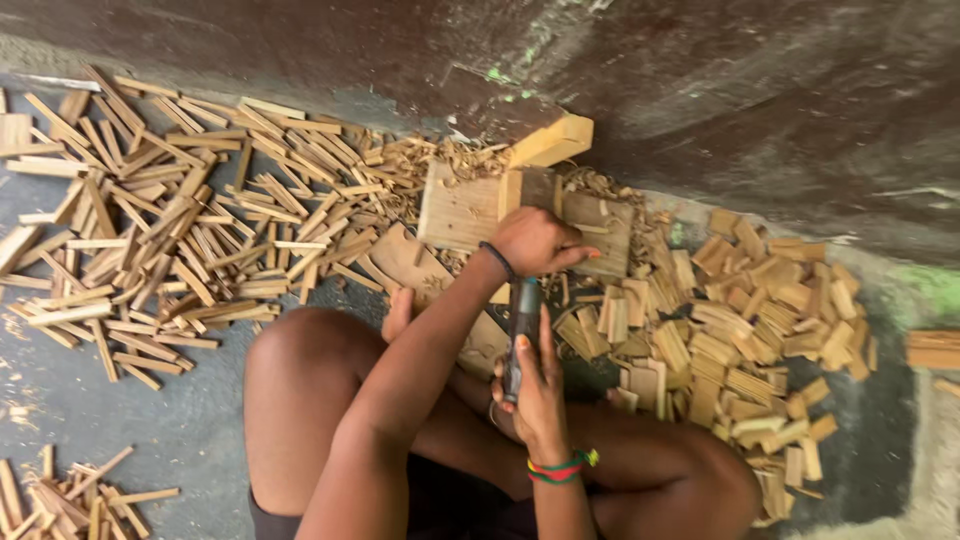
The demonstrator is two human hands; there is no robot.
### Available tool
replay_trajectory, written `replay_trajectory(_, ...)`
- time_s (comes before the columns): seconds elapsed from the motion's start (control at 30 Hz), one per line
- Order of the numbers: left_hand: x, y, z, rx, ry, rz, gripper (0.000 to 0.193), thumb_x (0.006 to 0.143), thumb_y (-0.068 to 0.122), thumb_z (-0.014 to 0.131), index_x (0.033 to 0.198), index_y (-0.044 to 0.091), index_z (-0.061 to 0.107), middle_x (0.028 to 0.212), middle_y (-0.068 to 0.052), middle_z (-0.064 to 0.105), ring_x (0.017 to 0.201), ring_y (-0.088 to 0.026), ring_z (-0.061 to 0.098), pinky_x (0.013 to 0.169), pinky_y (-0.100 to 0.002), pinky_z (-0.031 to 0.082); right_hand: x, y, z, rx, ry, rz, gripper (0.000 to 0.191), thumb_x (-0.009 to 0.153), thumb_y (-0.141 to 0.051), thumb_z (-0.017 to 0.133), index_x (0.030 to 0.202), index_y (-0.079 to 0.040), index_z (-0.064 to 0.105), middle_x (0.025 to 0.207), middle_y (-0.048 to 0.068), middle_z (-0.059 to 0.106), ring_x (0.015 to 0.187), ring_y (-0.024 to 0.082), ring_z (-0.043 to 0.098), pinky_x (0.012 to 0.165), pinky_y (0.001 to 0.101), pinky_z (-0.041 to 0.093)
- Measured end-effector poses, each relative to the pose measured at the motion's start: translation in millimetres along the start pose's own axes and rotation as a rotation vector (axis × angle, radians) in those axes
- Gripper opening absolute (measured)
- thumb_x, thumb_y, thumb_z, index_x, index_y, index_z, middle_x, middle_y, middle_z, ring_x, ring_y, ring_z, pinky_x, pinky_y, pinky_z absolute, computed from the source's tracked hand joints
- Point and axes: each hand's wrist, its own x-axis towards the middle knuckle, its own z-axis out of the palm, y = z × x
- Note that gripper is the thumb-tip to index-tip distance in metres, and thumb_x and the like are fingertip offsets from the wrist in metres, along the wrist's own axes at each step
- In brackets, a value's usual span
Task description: The person sits on the floor and uses a chisel and mallet to carve a piece of wood. They repeatedly strike the chisel to shape the wood, creating wood shavings that accumulate around the work area.
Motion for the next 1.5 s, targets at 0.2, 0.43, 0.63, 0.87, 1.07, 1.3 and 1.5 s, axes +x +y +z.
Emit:
replay_trajectory(0.2, -10.5, 10.9, 2.3, 0.053, 0.155, 0.114, 0.041, 0.101, 0.046, 0.064, 0.079, 0.013, 0.073, 0.071, -0.007, 0.07, 0.069, -0.028, 0.069, 0.072, -0.044, 0.055, -1.3, -6.5, -24.1, 0.038, -0.019, -0.057, 0.075, 0.097, -0.023, 0.062, 0.163, -0.029, 0.026, 0.076, 0.006, 0.061, 0.045, 0.011, 0.054, 0.034, 0.0221, 0.037)
replay_trajectory(0.43, -44.5, -0.2, 2.6, 0.093, 0.258, 0.103, 0.028, 0.093, 0.039, 0.073, 0.096, 0.011, 0.072, 0.09, -0.009, 0.07, 0.084, -0.03, 0.068, 0.081, -0.043, 0.054, -25.9, 18.5, -68.0, -0.02, 0.072, -0.11, 0.079, 0.093, -0.02, 0.068, 0.161, -0.028, 0.029, 0.077, 0.007, 0.061, 0.045, 0.012, 0.054, 0.035, 0.0236, 0.04)
replay_trajectory(0.63, -62.6, -26.1, -21.1, 0.17, 0.33, -0.382, 0.04, 0.087, 0.033, 0.082, 0.112, 0.008, 0.062, 0.111, -0.014, 0.064, 0.09, -0.031, 0.065, 0.082, -0.044, 0.055, -25.5, 56.3, -87.4, 0.013, 0.072, -0.034, 0.078, 0.09, -0.021, 0.069, 0.157, -0.029, 0.029, 0.077, 0.005, 0.062, 0.048, 0.015, 0.058, 0.038, 0.0295, 0.045)
replay_trajectory(0.87, -55.3, -39.7, -28.9, 0.114, 0.427, -0.37, 0.053, 0.08, 0.025, 0.088, 0.124, 0.009, 0.062, 0.115, -0.013, 0.062, 0.086, -0.032, 0.065, 0.078, -0.047, 0.053, -12.1, 57.1, -112.9, 0.506, -0.067, 0.186, 0.054, 0.098, -0.051, 0.055, 0.13, -0.008, 0.053, 0.085, 0.011, 0.066, 0.061, 0.021, 0.063, 0.057, 0.0386, 0.056)
replay_trajectory(1.07, -42.5, -43.2, -25.7, -0.003, 0.387, -0.395, 0.037, 0.083, 0.022, 0.086, 0.114, 0.012, 0.069, 0.117, -0.011, 0.063, 0.089, -0.031, 0.067, 0.081, -0.044, 0.055, -4.6, 70.0, -111.7, 0.704, -0.158, 0.139, 0.05, 0.1, -0.044, 0.058, 0.136, -0.009, 0.057, 0.088, 0.008, 0.062, 0.07, 0.017, 0.061, 0.068, 0.0395, 0.059)
replay_trajectory(1.3, -37.3, -44.1, -21.4, 0.109, 0.39, -0.24, 0.029, 0.081, 0.02, 0.085, 0.108, 0.015, 0.075, 0.12, -0.004, 0.067, 0.108, -0.03, 0.066, 0.096, -0.043, 0.052, 8.7, 73.1, -103.6, 0.494, -0.089, 0.252, 0.052, 0.093, -0.038, 0.065, 0.138, -0.016, 0.053, 0.097, 0.008, 0.066, 0.074, 0.016, 0.061, 0.063, 0.0369, 0.054)
replay_trajectory(1.5, -37.3, -35.1, -21.1, 0.16, 0.298, -0.328, 0.052, 0.081, 0.038, 0.089, 0.123, 0.016, 0.068, 0.129, -0.007, 0.063, 0.118, -0.031, 0.062, 0.101, -0.049, 0.049, 5.9, 72.2, -102.3, 0.418, -0.094, 0.198, 0.054, 0.093, -0.037, 0.07, 0.142, -0.025, 0.052, 0.094, 0.007, 0.063, 0.067, 0.014, 0.056, 0.055, 0.0288, 0.047)
